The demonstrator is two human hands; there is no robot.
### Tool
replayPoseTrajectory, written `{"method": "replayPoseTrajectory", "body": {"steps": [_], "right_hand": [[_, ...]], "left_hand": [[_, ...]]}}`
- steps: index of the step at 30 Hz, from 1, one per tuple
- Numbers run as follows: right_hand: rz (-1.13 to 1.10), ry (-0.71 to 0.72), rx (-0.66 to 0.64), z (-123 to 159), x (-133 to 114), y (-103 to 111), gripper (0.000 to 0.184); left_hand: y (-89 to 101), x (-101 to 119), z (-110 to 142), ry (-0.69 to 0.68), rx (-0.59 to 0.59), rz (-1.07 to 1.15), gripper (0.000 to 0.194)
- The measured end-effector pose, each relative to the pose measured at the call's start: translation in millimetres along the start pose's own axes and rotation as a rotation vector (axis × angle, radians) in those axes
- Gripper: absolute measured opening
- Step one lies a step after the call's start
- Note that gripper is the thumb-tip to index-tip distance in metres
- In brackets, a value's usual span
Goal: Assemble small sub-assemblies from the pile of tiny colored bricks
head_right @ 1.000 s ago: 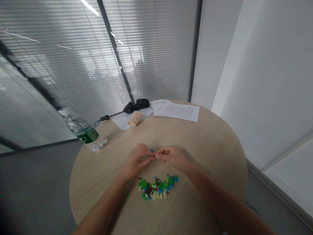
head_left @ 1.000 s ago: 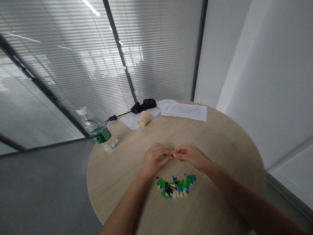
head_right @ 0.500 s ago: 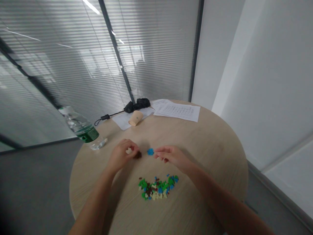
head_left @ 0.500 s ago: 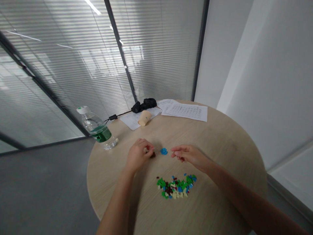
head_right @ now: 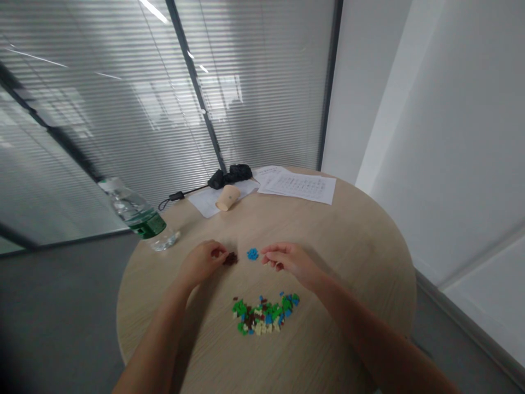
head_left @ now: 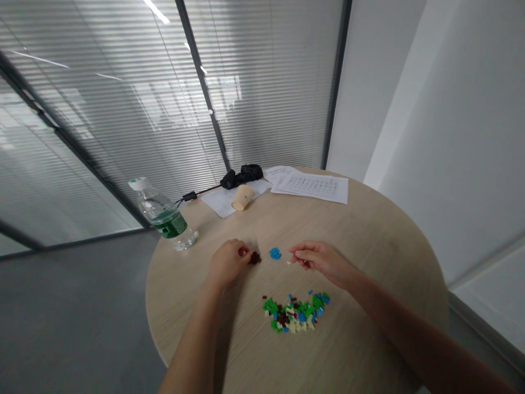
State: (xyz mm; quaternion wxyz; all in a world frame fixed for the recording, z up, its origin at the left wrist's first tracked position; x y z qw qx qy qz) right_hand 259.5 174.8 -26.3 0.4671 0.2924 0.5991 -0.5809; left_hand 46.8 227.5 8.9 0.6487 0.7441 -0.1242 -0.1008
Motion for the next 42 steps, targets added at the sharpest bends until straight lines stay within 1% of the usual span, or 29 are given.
{"method": "replayPoseTrajectory", "body": {"steps": [6,10,13,16,20,22,24,26,28,31,34,37,40,42], "right_hand": [[-0.001,-0.003,0.002,-1,0,0,0.032],[0.018,-0.008,-0.002,-1,0,0,0.031],[0.069,0.001,-0.016,-1,0,0,0.029],[0.158,0.011,-0.06,-2,2,-2,0.028],[0.379,0.075,-0.166,1,5,-7,0.019],[0.537,0.105,-0.27,5,8,-14,0.015],[0.689,0.167,-0.403,11,10,-24,0.013],[0.794,0.265,-0.511,17,9,-33,0.015],[0.853,0.33,-0.564,20,7,-38,0.019],[0.933,0.336,-0.579,19,8,-38,0.02],[0.978,0.337,-0.582,17,12,-36,0.017],[0.984,0.346,-0.597,17,15,-36,0.012],[0.991,0.341,-0.594,17,14,-36,0.012],[0.982,0.33,-0.57,17,12,-37,0.011]], "left_hand": [[-0.9,-2,0,0.02,-0.011,0.002,0.022],[1.1,0,0,0.008,-0.002,-0.015,0.023],[1.5,0,0,0.005,-0.005,-0.02,0.023],[0.6,-1,0,0.009,-0.01,-0.009,0.022],[2.0,0,0,0.012,0.019,0.025,0.022],[3.7,2,1,0.011,0.04,0.052,0.022],[5.0,4,2,0.007,0.049,0.082,0.022],[4.7,4,3,-0.007,0.034,0.111,0.022],[2.4,4,3,-0.043,-0.012,0.142,0.028],[-3.5,6,4,-0.139,-0.111,0.178,0.049],[-6.9,8,6,-0.216,-0.15,0.159,0.058],[-8.5,9,6,-0.235,-0.148,0.136,0.057],[-9.2,10,6,-0.234,-0.138,0.125,0.052],[-9.2,9,6,-0.237,-0.133,0.127,0.047]]}}
Point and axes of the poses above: each hand's wrist, its own z-axis away from the middle knuckle, its own y-axis out of the back of the hand, x = y × z, the point moved 6 cm from there along -z, towards the middle knuckle, and after that the axes turned 15 degrees about -z, right-handed, at the moved point
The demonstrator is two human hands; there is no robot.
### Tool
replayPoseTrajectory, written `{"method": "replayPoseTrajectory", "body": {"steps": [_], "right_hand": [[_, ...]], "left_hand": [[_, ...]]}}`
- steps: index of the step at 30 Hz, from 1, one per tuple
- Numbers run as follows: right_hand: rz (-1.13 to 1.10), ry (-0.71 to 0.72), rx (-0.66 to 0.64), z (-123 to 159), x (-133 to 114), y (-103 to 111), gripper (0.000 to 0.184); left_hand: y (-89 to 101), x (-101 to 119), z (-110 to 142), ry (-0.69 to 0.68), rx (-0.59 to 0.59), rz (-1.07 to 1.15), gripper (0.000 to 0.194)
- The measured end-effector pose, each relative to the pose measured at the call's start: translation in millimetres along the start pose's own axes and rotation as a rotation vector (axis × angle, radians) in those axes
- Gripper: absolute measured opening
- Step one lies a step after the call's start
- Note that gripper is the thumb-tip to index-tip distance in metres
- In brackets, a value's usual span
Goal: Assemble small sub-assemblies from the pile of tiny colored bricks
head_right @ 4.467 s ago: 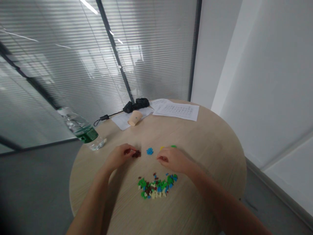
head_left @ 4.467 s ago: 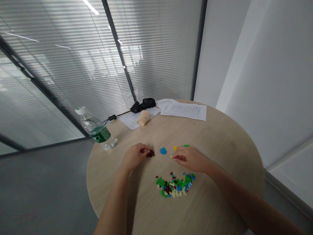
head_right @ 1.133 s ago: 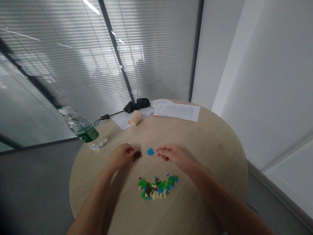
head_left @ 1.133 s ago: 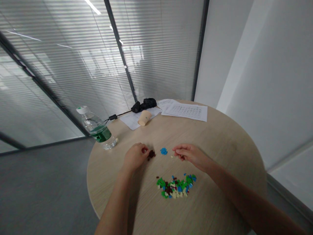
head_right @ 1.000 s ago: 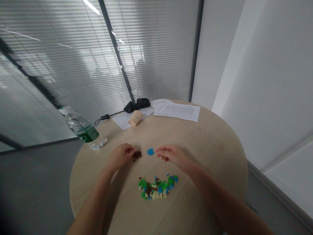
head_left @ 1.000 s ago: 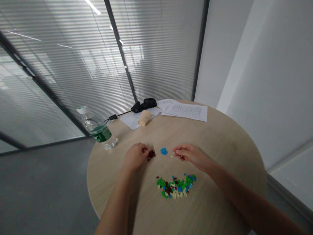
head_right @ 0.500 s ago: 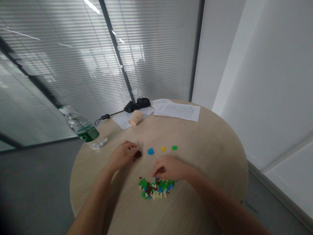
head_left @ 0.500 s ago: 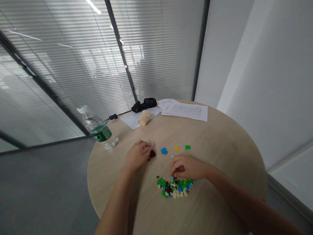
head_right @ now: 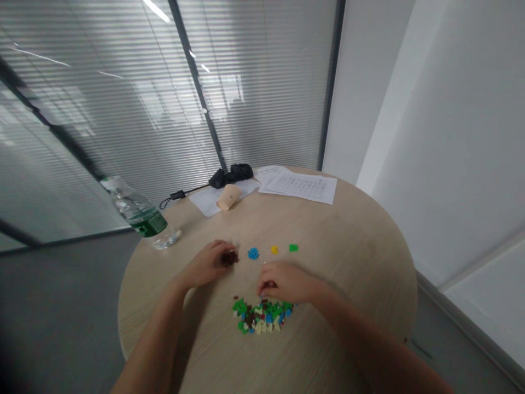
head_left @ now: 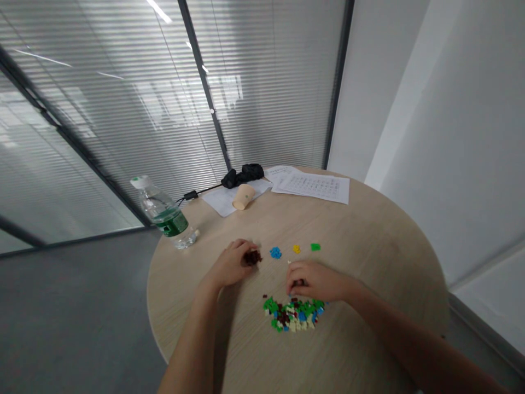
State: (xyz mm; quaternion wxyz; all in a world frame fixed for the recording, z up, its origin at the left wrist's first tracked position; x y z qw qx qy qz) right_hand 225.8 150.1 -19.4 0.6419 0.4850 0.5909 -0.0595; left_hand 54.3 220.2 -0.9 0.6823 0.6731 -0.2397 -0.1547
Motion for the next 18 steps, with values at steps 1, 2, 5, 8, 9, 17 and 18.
{"method": "replayPoseTrajectory", "body": {"steps": [1,2,5,8,9,17,18], "right_hand": [[-0.012,-0.01,0.015,0,-1,2,0.011],[-0.026,-0.025,0.038,0,-2,4,0.011],[-0.105,-0.114,0.153,0,1,12,0.011],[-0.291,-0.197,0.337,1,12,22,0.012],[-0.365,-0.204,0.394,2,17,24,0.012],[-0.726,-0.215,0.541,2,36,32,0.02],[-0.74,-0.212,0.54,1,35,32,0.02]], "left_hand": [[0.3,0,0,-0.003,0.003,0.004,0.045],[0.8,0,0,-0.008,0.008,0.008,0.043],[6.5,2,-1,-0.012,0.081,0.027,0.039],[18.9,12,-1,-0.037,0.269,0.087,0.027],[22.1,20,-1,-0.074,0.325,0.119,0.023],[15.9,79,0,-0.383,0.386,0.228,0.008],[15.2,80,0,-0.389,0.407,0.234,0.006]]}}
Point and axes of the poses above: each hand's wrist, its own z-axis away from the middle knuckle, its own y-axis out of the back of the hand, x = y × z, the point moved 6 cm from there along -z, towards the middle knuckle, and after that the axes turned 15 degrees about -z, right-handed, at the moved point
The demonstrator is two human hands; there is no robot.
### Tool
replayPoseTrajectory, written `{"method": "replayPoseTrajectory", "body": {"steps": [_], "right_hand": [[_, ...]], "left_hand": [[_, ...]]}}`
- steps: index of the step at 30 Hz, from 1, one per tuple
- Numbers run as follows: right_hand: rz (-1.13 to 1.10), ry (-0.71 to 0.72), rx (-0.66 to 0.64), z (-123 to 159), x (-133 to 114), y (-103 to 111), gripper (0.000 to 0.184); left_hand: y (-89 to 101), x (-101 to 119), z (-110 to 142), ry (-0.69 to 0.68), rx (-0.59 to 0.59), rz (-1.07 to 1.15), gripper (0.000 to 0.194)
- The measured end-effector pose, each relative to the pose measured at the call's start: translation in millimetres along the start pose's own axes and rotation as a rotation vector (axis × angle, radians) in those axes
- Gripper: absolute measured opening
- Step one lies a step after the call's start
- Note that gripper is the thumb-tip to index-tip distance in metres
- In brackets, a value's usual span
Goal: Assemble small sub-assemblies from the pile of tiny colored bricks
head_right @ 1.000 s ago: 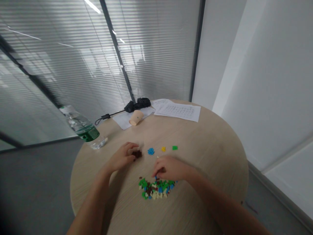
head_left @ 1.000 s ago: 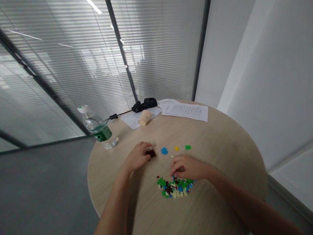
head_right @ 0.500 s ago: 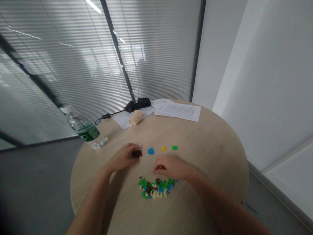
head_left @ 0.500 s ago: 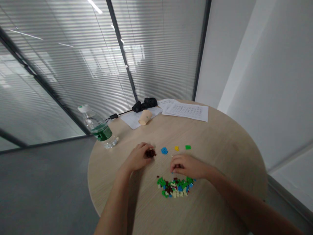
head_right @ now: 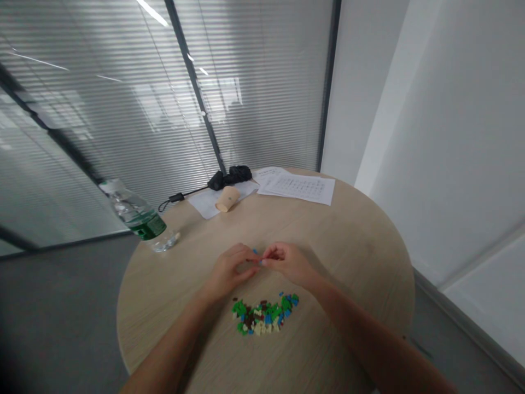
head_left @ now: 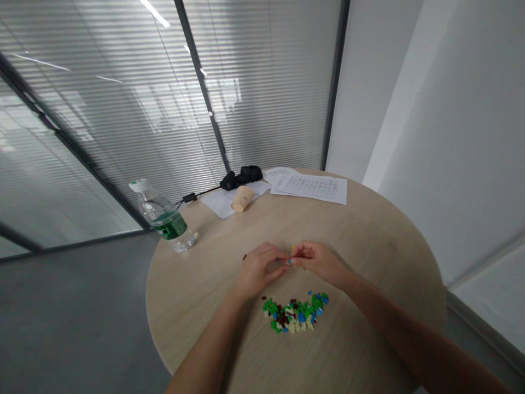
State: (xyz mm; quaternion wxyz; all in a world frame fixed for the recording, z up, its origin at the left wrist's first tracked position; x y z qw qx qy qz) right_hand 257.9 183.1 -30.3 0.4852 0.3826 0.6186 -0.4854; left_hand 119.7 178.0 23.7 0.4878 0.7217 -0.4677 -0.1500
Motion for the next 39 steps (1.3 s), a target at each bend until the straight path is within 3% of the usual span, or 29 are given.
{"method": "replayPoseTrajectory", "body": {"steps": [3,8,15,21,29,35,39], "right_hand": [[-0.015,-0.006,-0.006,2,-2,-5,0.02],[-0.015,-0.038,0.004,1,1,-6,0.022],[0.101,-0.009,0.124,-3,2,12,0.018],[0.148,0.002,0.113,-1,-1,13,0.019],[0.218,0.02,0.086,-1,-2,12,0.018],[0.332,0.069,-0.004,5,-7,1,0.015],[0.518,0.099,-0.236,14,-7,-19,0.013]], "left_hand": [[-0.3,1,1,-0.019,0.057,0.002,0.007],[-1.3,-5,1,0.002,0.041,-0.015,0.006],[0.7,-43,6,0.25,0.097,-0.301,0.006],[-9.5,-51,9,0.327,0.001,-0.383,0.007],[-14.3,-50,7,0.332,-0.069,-0.378,0.009],[-8.4,-52,8,0.349,-0.081,-0.412,0.014],[-9.0,-51,8,0.359,-0.116,-0.399,0.014]]}}
Point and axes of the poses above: each hand's wrist, its own z-axis away from the middle knuckle, its own y-axis out of the back of the hand, x = y × z, the point moved 6 cm from there along -z, towards the middle knuckle, and after that the axes turned 15 degrees about -z, right-handed, at the moved point
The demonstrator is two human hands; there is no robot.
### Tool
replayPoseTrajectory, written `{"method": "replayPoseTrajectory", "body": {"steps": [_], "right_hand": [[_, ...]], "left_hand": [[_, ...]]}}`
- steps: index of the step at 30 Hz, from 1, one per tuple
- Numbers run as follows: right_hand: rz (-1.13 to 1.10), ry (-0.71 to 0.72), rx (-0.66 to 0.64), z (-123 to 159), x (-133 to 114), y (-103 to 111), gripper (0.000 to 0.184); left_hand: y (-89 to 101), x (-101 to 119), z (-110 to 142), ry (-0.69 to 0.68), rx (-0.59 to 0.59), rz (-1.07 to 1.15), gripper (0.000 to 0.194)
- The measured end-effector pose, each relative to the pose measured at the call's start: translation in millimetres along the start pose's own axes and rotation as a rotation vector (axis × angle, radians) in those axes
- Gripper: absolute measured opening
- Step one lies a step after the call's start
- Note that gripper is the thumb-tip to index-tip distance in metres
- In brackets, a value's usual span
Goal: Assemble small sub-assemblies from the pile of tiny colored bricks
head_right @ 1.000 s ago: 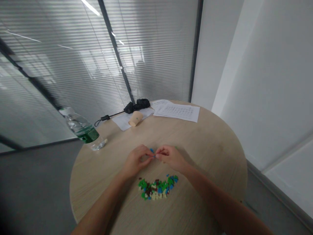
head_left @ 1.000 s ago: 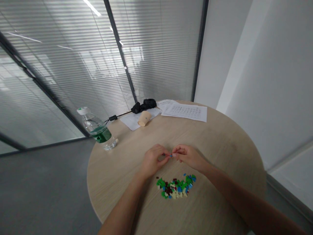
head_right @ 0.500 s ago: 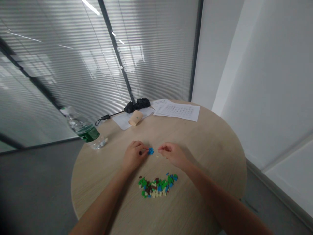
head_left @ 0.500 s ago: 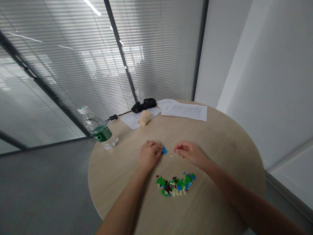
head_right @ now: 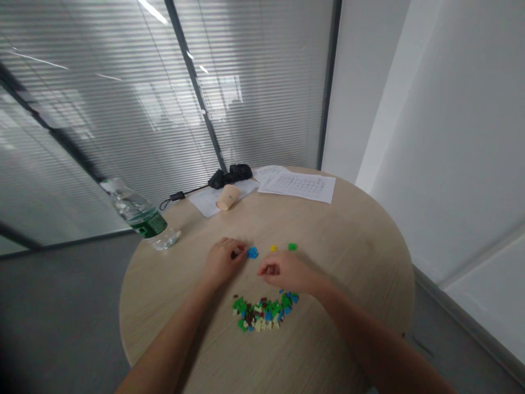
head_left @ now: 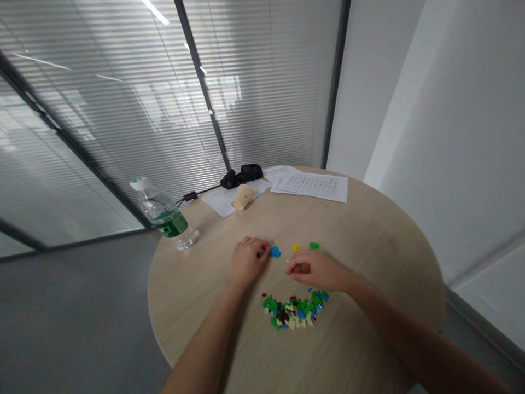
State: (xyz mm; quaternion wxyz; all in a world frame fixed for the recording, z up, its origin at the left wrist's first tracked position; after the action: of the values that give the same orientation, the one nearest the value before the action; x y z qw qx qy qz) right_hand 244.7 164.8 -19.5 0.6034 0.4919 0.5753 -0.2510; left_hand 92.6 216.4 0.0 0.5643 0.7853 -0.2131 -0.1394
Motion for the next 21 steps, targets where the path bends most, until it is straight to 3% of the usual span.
{"method": "replayPoseTrajectory", "body": {"steps": [3,6,21], "right_hand": [[0.089,0.138,-0.218,4,-11,-16,0.014],[0.149,0.221,-0.317,6,-16,-22,0.016],[0.235,0.217,-0.288,7,-14,-22,0.016]], "left_hand": [[-2.2,2,0,-0.015,-0.01,0.02,0.014],[-4.0,3,1,-0.02,-0.009,0.038,0.015],[1.9,2,0,-0.025,0.039,0.084,0.014]]}}
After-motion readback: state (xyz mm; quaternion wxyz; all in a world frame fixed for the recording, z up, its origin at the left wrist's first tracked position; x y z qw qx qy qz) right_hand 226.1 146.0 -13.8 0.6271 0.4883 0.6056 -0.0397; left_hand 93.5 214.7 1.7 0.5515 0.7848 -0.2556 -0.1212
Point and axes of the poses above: each hand's wrist, its own z-axis away from the middle knuckle, its own y-axis out of the back of the hand, x = y × z, the point moved 6 cm from there along -z, towards the middle knuckle, and after that the axes turned 15 degrees about -z, right-handed, at the moved point
